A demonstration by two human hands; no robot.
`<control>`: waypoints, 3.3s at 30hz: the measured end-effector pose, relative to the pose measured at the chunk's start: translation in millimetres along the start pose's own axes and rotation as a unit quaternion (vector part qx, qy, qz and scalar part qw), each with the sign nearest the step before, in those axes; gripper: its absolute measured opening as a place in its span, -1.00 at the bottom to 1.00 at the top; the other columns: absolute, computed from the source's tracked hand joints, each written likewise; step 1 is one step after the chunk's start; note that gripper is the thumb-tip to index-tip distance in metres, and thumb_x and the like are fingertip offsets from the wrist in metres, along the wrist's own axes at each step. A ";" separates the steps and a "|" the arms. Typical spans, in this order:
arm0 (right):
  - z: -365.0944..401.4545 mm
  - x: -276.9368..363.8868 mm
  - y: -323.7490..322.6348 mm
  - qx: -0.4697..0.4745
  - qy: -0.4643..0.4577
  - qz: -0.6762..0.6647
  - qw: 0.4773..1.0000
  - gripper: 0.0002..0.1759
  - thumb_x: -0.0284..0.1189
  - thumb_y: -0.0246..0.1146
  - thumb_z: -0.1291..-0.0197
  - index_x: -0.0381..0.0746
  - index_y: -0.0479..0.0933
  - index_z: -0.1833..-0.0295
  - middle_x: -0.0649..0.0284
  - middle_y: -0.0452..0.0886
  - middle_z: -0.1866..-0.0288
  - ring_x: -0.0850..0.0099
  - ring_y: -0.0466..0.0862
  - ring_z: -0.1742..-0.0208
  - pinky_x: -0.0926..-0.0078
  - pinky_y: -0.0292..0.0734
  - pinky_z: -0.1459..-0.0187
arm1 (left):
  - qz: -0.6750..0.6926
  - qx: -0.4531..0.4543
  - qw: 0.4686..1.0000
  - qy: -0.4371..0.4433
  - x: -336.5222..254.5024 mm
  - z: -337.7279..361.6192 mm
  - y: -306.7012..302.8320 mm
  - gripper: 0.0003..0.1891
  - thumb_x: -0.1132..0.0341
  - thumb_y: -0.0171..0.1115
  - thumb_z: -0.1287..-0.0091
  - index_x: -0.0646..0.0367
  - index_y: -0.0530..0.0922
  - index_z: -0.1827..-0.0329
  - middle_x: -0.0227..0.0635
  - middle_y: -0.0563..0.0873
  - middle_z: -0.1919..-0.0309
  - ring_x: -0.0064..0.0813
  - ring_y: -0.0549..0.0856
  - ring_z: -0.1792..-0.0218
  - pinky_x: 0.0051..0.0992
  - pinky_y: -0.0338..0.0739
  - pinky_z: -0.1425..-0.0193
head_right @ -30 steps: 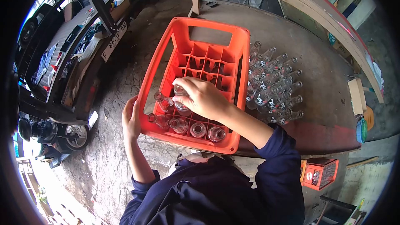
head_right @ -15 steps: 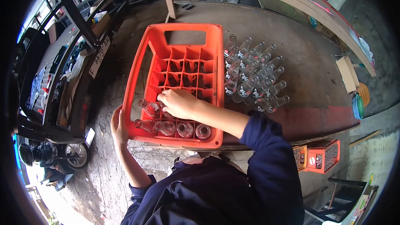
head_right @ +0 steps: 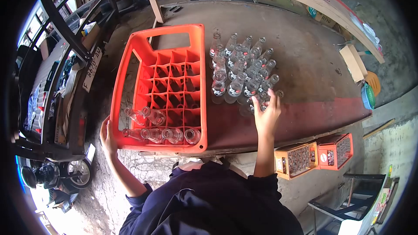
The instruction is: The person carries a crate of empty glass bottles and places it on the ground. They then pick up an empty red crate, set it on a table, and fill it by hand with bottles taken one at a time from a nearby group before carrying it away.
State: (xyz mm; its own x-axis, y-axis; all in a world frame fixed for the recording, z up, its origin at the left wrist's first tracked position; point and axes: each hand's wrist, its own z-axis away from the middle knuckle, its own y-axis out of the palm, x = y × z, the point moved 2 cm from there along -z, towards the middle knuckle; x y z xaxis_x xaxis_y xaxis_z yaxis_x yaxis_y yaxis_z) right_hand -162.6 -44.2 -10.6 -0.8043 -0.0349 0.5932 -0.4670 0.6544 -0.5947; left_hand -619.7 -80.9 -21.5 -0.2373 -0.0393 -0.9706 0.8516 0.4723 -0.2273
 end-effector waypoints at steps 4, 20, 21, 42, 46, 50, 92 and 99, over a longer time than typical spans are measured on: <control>-4.2 -12.8 14.8 -0.008 -0.033 0.086 0.996 -0.52 -0.31 0.33 0.05 -0.31 0.43 0.02 0.01 0.55 0.25 0.26 0.56 0.45 0.36 0.45 0.36 | -0.003 -0.011 1.000 -0.024 -7.2 4.1 2.4 -0.68 0.21 -0.07 -0.35 0.25 0.46 0.01 -0.39 0.58 0.30 -0.70 0.50 0.39 -0.70 0.41 0.39; -44.9 65.3 -90.0 -0.059 -0.018 -0.270 0.961 -0.63 -0.49 0.05 -0.22 -0.34 0.28 -0.14 0.12 0.54 0.16 0.54 0.54 0.20 0.69 0.45 0.26 | -0.025 -0.021 0.999 0.000 -12.2 3.1 4.5 -0.69 0.25 -0.08 -0.36 0.26 0.46 -0.02 -0.26 0.60 0.21 -0.57 0.52 0.16 -0.60 0.35 0.02; -53.0 81.1 -99.6 -0.061 -0.055 -0.302 0.950 -0.62 -0.48 0.02 -0.23 -0.38 0.26 -0.14 0.09 0.54 0.16 0.52 0.54 0.19 0.69 0.46 0.25 | -0.028 -0.020 0.999 -0.006 -13.5 3.5 4.0 -0.69 0.25 -0.08 -0.36 0.26 0.46 -0.02 -0.27 0.60 0.22 -0.58 0.52 0.16 -0.60 0.36 0.03; 8.4 194.2 83.5 0.418 -0.307 -0.253 0.816 -0.67 -0.43 0.24 -0.04 -0.26 0.36 0.08 0.10 0.55 0.29 0.21 0.60 0.34 0.37 0.50 0.32 | -0.006 -0.020 1.000 0.013 -16.8 6.3 3.7 -0.71 0.28 -0.03 -0.34 0.26 0.46 -0.01 -0.33 0.59 0.31 -0.65 0.51 0.29 -0.65 0.38 0.18; 16.9 179.8 105.7 0.492 -0.299 -0.177 0.798 -0.68 -0.38 0.21 -0.06 -0.25 0.35 0.09 0.07 0.56 0.30 0.16 0.60 0.32 0.30 0.49 0.31 | -0.012 -0.019 1.000 0.014 -14.6 5.3 3.6 -0.71 0.28 -0.03 -0.34 0.26 0.45 -0.01 -0.32 0.60 0.30 -0.64 0.52 0.29 -0.64 0.38 0.18; 26.6 174.1 113.1 0.572 -0.290 -0.095 0.761 -0.72 -0.39 0.17 -0.07 -0.27 0.34 0.13 0.02 0.55 0.28 0.10 0.59 0.34 0.22 0.49 0.30 | -0.011 -0.012 1.000 0.001 -14.6 4.8 3.3 -0.71 0.27 -0.03 -0.34 0.25 0.45 -0.01 -0.32 0.60 0.30 -0.63 0.52 0.29 -0.64 0.39 0.18; -32.1 -10.2 -73.6 -0.091 -0.048 -0.252 0.962 -0.75 -0.41 0.05 -0.15 -0.39 0.39 0.16 0.17 0.48 0.32 0.42 0.50 0.34 0.49 0.43 0.32 | -0.034 -0.035 0.998 -0.036 -16.3 5.3 4.7 -0.69 0.22 0.00 -0.33 0.23 0.43 -0.03 -0.33 0.61 0.30 -0.72 0.46 0.41 -0.70 0.36 0.36; -63.6 122.9 -70.7 -0.119 -0.205 -0.536 0.810 -0.54 -0.17 -0.11 -0.22 -0.45 0.30 0.20 0.02 0.45 0.29 0.36 0.53 0.33 0.51 0.49 0.39 | -0.003 -0.026 0.999 -0.036 -6.3 2.9 2.3 -0.68 0.23 0.01 -0.32 0.24 0.43 -0.03 -0.30 0.61 0.28 -0.69 0.48 0.36 -0.68 0.37 0.29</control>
State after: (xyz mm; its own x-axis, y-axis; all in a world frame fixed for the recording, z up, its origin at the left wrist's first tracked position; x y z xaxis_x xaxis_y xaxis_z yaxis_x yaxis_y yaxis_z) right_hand -205.1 -46.7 138.9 -0.0609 -0.8958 0.4402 -0.9333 0.2075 0.2931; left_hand -614.9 -82.1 -16.1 -0.2075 -0.1041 -0.9727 0.8242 0.5169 -0.2312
